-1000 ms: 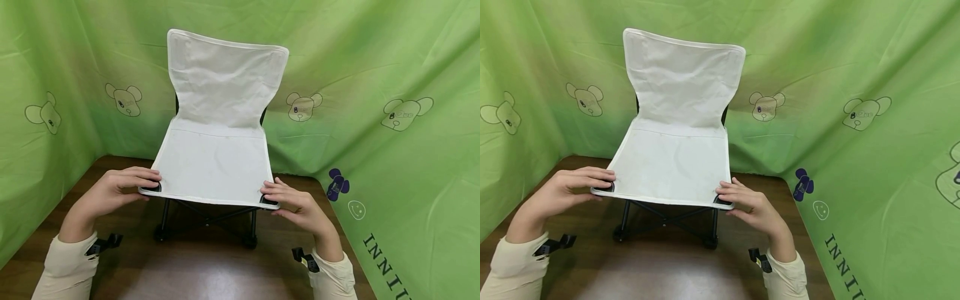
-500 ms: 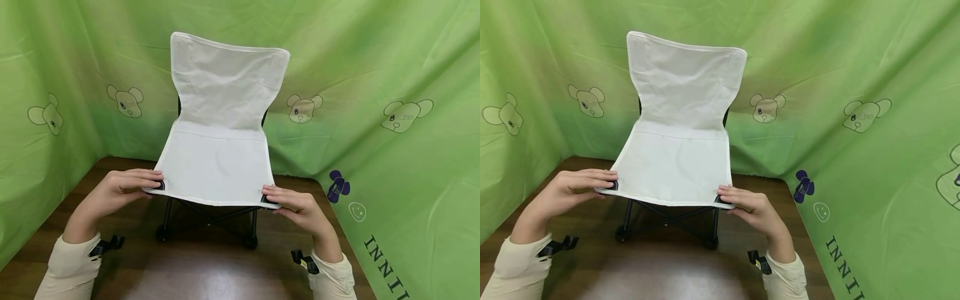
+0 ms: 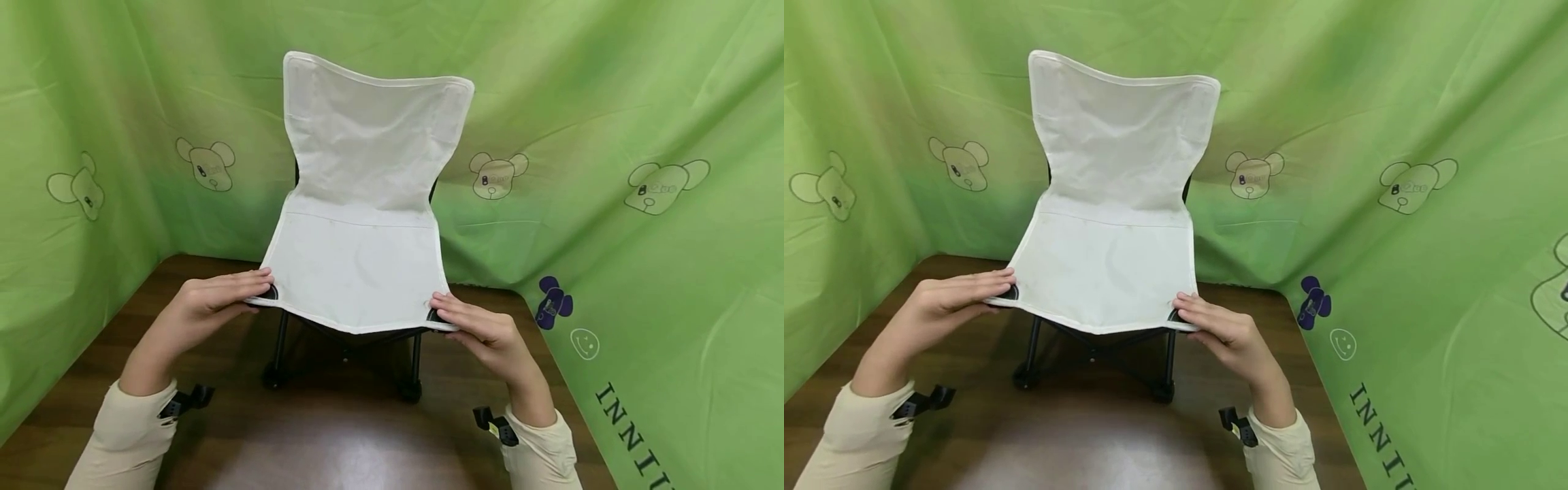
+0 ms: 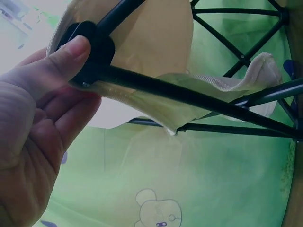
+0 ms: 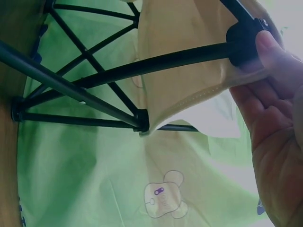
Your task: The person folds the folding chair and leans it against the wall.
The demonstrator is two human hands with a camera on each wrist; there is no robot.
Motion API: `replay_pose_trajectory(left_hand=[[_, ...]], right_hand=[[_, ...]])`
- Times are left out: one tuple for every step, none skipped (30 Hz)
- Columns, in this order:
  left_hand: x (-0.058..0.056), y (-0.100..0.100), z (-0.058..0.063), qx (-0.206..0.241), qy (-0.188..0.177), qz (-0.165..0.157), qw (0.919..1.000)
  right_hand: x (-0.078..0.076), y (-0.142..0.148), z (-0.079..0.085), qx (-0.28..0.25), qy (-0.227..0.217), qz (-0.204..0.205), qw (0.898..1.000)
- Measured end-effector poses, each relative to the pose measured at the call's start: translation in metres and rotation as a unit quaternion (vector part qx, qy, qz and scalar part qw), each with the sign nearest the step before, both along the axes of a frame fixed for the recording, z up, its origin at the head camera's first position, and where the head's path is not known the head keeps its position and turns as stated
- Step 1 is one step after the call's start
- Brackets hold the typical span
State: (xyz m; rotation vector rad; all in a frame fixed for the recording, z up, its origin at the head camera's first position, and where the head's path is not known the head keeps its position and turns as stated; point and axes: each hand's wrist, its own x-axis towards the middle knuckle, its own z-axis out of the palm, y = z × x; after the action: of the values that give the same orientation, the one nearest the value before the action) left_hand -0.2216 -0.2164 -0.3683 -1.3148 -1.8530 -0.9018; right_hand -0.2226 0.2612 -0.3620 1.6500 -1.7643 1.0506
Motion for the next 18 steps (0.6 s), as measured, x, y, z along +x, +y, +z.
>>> replay_pose_trajectory(left_hand=[[0.001, 0.001, 0.0, -0.002, 0.007, 0.009, 0.9999], [0.003, 0.002, 0.001, -0.005, 0.013, 0.018, 0.9997], [0.004, 0.002, 0.001, -0.008, 0.02, 0.029, 0.9994], [0.004, 0.004, 0.003, -0.009, 0.026, 0.036, 0.999], [0.004, 0.005, 0.005, -0.01, 0.031, 0.042, 0.9986], [0.004, 0.006, 0.004, -0.008, 0.036, 0.045, 0.9983], [0.004, 0.006, 0.004, -0.005, 0.039, 0.046, 0.9982], [0.003, 0.007, 0.004, -0.002, 0.042, 0.046, 0.998], [0.003, 0.008, 0.003, 0.0, 0.045, 0.048, 0.9978], [0.003, 0.009, 0.003, 0.003, 0.047, 0.049, 0.9977], [0.003, 0.01, 0.003, 0.004, 0.048, 0.051, 0.9975], [0.003, 0.011, 0.003, 0.005, 0.051, 0.053, 0.9973], [0.003, 0.012, 0.003, 0.007, 0.053, 0.054, 0.9971], [0.003, 0.013, 0.003, 0.009, 0.056, 0.057, 0.9968], [0.003, 0.014, 0.002, 0.011, 0.057, 0.06, 0.9965], [0.003, 0.015, 0.002, 0.015, 0.059, 0.06, 0.9964], [0.003, 0.016, 0.003, 0.018, 0.06, 0.061, 0.9962], [0.003, 0.018, 0.003, 0.022, 0.062, 0.062, 0.9959]], right_hand=[[0.001, -0.001, 0.001, -0.003, 0.003, -0.001, 1.0], [0.002, -0.003, 0.001, -0.006, 0.006, -0.001, 1.0], [0.003, -0.004, 0.002, -0.008, 0.009, -0.002, 1.0], [0.003, -0.005, 0.003, -0.011, 0.013, -0.002, 1.0], [0.003, -0.006, 0.005, -0.014, 0.017, -0.002, 1.0], [0.004, -0.007, 0.005, -0.016, 0.02, -0.003, 1.0], [0.004, -0.009, 0.006, -0.018, 0.023, -0.003, 1.0], [0.005, -0.01, 0.006, -0.021, 0.025, -0.004, 0.999], [0.005, -0.011, 0.007, -0.024, 0.026, -0.005, 0.999], [0.005, -0.012, 0.008, -0.028, 0.027, -0.006, 0.999], [0.005, -0.013, 0.008, -0.031, 0.027, -0.007, 0.999], [0.005, -0.014, 0.008, -0.035, 0.028, -0.007, 0.999], [0.005, -0.015, 0.008, -0.039, 0.029, -0.008, 0.999], [0.005, -0.016, 0.007, -0.042, 0.029, -0.008, 0.999], [0.005, -0.016, 0.007, -0.046, 0.03, -0.009, 0.998], [0.004, -0.017, 0.006, -0.049, 0.032, -0.012, 0.998], [0.004, -0.017, 0.006, -0.053, 0.035, -0.015, 0.998], [0.004, -0.018, 0.005, -0.057, 0.04, -0.019, 0.997]])
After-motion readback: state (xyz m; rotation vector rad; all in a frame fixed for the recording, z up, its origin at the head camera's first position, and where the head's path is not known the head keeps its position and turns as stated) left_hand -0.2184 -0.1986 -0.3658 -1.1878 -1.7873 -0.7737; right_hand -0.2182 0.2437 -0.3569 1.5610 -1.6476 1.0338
